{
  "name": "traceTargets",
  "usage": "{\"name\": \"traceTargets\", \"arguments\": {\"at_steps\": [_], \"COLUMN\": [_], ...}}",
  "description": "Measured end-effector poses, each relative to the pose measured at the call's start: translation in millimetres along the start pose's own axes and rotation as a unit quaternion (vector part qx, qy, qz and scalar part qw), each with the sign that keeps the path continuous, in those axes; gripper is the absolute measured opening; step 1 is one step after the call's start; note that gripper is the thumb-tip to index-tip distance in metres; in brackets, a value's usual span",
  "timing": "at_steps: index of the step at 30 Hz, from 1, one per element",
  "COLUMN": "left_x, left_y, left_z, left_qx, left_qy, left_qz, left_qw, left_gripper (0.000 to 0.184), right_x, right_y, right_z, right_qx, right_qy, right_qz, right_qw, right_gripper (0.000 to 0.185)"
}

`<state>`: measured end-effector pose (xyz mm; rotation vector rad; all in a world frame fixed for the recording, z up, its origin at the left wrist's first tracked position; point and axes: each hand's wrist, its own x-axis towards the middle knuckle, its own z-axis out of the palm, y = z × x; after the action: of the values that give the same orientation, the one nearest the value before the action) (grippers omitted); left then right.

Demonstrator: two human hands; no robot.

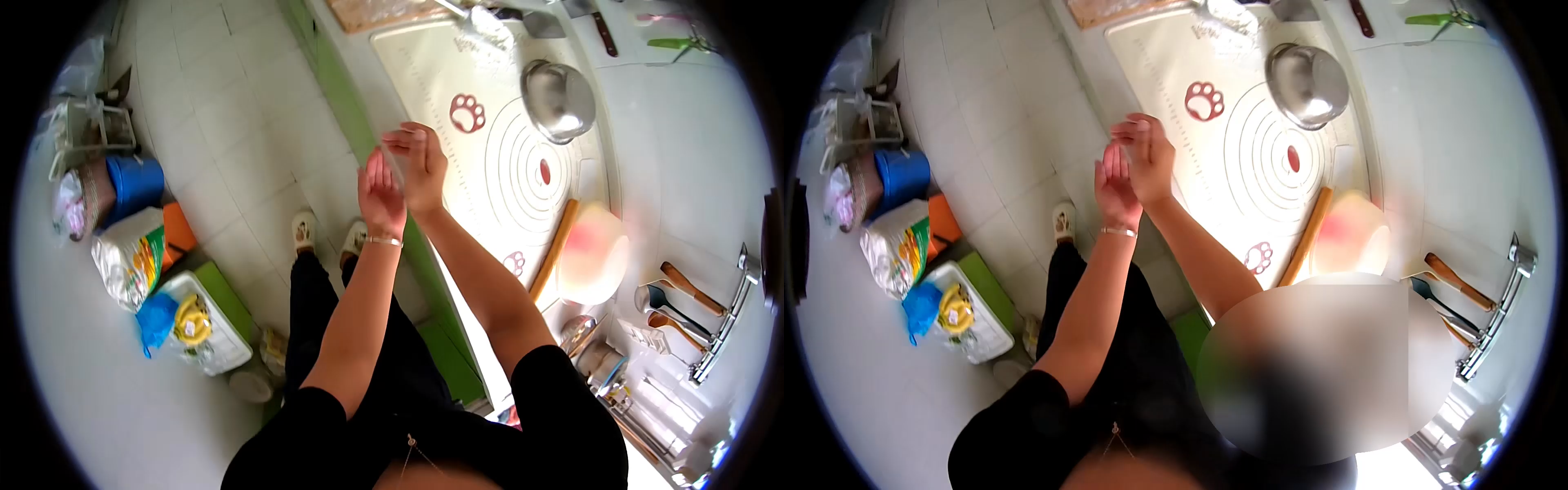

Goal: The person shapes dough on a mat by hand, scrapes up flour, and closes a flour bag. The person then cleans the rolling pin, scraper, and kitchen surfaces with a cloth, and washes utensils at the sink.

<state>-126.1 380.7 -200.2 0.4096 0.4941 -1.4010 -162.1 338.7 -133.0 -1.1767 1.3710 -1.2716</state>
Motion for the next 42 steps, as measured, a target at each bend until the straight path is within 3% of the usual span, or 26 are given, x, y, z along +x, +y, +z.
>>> {"name": "traceTargets", "arguments": {"at_steps": [1, 2, 3, 5, 6, 7, 8, 10, 11, 14, 17, 19, 21, 23, 25, 27, 30, 33, 35, 38, 41, 42], "left_x": [-5.1, -0.2, 14.3, 15.0, -0.3, -10.2, -14.7, -52.2, -59.2, -61.4, -69.7, -74.2, -74.8, -68.1, -67.5, -62.7, -57.5, -45.9, -43.3, -37.8, -62.8, -81.2], "left_y": [1.8, 3.5, 6.0, 17.9, 29.2, 38.1, 41.3, 37.7, 31.7, -10.6, -44.4, -60.3, -70.0, -83.5, -89.7, -101.0, -112.9, -120.5, -127.9, -139.0, -152.0, -153.5], "left_z": [7.3, -0.7, -21.6, -31.3, -32.9, -19.7, -4.1, 53.8, 69.9, 129.4, 159.9, 165.7, 167.9, 167.4, 168.7, 176.0, 175.8, 177.2, 183.3, 176.4, 159.1, 153.4], "left_qx": [0.022, 0.027, -0.045, -0.106, -0.104, -0.1, -0.087, 0.153, 0.166, 0.102, 0.086, 0.102, 0.099, 0.159, 0.12, 0.114, 0.125, 0.152, 0.218, 0.293, 0.365, 0.385], "left_qy": [0.056, 0.04, -0.188, -0.419, -0.328, -0.233, -0.244, -0.039, -0.047, -0.147, -0.179, -0.173, -0.162, -0.171, -0.189, -0.19, -0.16, -0.168, -0.141, -0.156, -0.206, -0.226], "left_qz": [0.011, 0.009, -0.045, -0.104, -0.13, -0.152, -0.154, -0.063, -0.065, -0.116, -0.166, -0.194, -0.213, -0.21, -0.257, -0.293, -0.335, -0.392, -0.387, -0.434, -0.505, -0.531], "left_qw": [0.998, 0.999, 0.98, 0.896, 0.93, 0.955, 0.954, 0.986, 0.983, 0.977, 0.966, 0.96, 0.958, 0.949, 0.94, 0.93, 0.92, 0.892, 0.885, 0.838, 0.755, 0.72], "left_gripper": [0.034, 0.034, 0.036, 0.038, 0.04, 0.042, 0.042, 0.044, 0.044, 0.045, 0.047, 0.045, 0.044, 0.044, 0.045, 0.046, 0.047, 0.047, 0.047, 0.048, 0.05, 0.049], "right_x": [-6.9, -16.8, -25.5, -45.0, -47.4, -49.6, -48.6, -43.4, -43.1, -39.1, -38.6, -34.7, -43.6, -37.7, -25.9, -12.0, -2.4, 2.3, 2.0, -3.3, -48.4, -64.6], "right_y": [5.0, 14.1, 22.1, 33.2, 21.4, 7.3, -6.0, -18.5, -17.4, -34.8, -59.1, -67.9, -92.8, -78.7, -24.8, -0.4, -71.6, -88.9, -85.1, -72.5, -70.9, -76.8], "right_z": [-2.7, -4.3, -3.8, 12.5, 13.1, 10.3, 5.8, -13.1, -23.4, -61.7, -98.1, -121.7, -145.2, -161.8, -171.5, -178.3, -157.5, -168.2, -165.6, -159.6, -161.7, -160.6], "right_qx": [0.005, -0.073, -0.15, -0.072, -0.06, 0.082, 0.224, 0.266, 0.312, 0.412, 0.385, 0.326, 0.078, -0.059, 0.201, 0.288, 0.416, 0.275, 0.322, 0.461, 0.527, 0.54], "right_qy": [0.006, -0.015, -0.034, -0.06, -0.056, -0.014, 0.024, 0.095, 0.123, 0.193, 0.185, 0.187, 0.206, 0.167, 0.222, 0.264, 0.291, 0.282, 0.313, 0.388, 0.389, 0.443], "right_qz": [-0.014, 0.006, 0.025, 0.027, 0.012, 0.085, 0.159, 0.145, 0.11, 0.131, 0.117, 0.089, -0.078, -0.074, 0.111, 0.126, 0.09, -0.021, -0.005, -0.042, -0.12, -0.136], "right_qw": [1.0, 0.997, 0.988, 0.995, 0.997, 0.993, 0.961, 0.948, 0.936, 0.881, 0.897, 0.922, 0.972, 0.981, 0.948, 0.912, 0.857, 0.919, 0.893, 0.797, 0.746, 0.702], "right_gripper": [0.034, 0.034, 0.034, 0.035, 0.035, 0.036, 0.038, 0.041, 0.044, 0.045, 0.056, 0.058, 0.056, 0.058, 0.071, 0.075, 0.074, 0.059, 0.053, 0.051, 0.051, 0.052]}}
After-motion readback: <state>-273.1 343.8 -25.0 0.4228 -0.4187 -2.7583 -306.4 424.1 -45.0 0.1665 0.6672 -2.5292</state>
